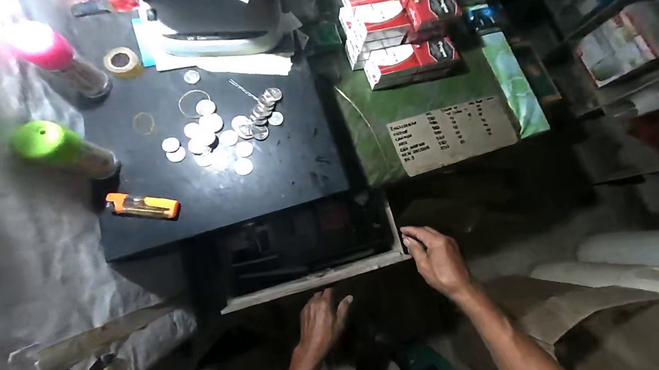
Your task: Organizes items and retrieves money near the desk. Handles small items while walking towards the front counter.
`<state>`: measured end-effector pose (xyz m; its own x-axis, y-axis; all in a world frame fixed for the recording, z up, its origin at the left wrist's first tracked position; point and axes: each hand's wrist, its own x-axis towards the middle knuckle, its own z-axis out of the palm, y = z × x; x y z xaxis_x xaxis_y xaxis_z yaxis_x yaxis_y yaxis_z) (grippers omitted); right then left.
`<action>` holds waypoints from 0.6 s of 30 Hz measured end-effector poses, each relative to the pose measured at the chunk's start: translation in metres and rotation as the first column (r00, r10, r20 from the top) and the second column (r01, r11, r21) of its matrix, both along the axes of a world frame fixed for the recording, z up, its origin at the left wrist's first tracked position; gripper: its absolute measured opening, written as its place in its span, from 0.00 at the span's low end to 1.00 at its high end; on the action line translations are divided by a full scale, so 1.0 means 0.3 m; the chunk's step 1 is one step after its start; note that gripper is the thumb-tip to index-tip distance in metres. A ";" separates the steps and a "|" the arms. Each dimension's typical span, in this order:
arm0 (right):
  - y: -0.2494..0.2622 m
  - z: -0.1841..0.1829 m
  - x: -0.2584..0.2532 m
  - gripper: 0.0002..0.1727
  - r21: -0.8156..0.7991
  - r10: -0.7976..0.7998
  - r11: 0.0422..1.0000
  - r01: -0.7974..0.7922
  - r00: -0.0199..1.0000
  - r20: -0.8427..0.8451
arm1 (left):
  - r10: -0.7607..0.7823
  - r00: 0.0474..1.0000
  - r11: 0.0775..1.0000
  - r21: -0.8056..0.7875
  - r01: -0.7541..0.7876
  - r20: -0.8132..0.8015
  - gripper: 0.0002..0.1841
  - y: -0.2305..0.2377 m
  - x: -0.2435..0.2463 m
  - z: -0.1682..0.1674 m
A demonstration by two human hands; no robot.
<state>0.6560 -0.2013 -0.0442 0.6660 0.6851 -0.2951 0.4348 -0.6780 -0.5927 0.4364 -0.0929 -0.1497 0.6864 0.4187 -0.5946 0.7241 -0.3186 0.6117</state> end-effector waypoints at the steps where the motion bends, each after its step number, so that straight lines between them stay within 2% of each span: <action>1: 0.031 -0.006 0.018 0.18 -0.044 0.021 0.999 -0.022 1.000 -0.005 | 0.004 1.000 1.000 0.000 -0.004 -0.005 0.32 -0.019 -0.015 -0.001; 4: 0.135 -0.028 0.050 0.20 -0.278 0.088 0.955 -0.105 0.993 -0.075 | 0.021 1.000 1.000 -0.006 -0.021 -0.006 0.32 -0.043 -0.035 -0.010; 7: 0.248 -0.047 0.032 0.19 -0.561 0.170 0.799 -0.216 0.976 -0.135 | 0.034 0.999 0.999 0.014 -0.034 0.014 0.30 -0.043 -0.037 -0.014; 9: 0.308 -0.053 0.004 0.17 -0.656 0.246 0.698 -0.288 0.956 -0.158 | 0.049 0.998 0.998 0.039 -0.051 0.042 0.29 -0.046 -0.036 -0.016; 12: 0.329 -0.102 -0.026 0.19 -0.688 0.385 0.626 -0.366 0.913 -0.135 | 0.057 0.996 0.997 0.056 -0.061 0.063 0.27 -0.047 -0.039 -0.019; 18: 0.302 -0.215 -0.054 0.21 -0.667 0.423 0.652 -0.360 0.903 -0.073 | 0.031 0.998 0.999 0.030 -0.033 0.055 0.28 -0.033 -0.034 -0.021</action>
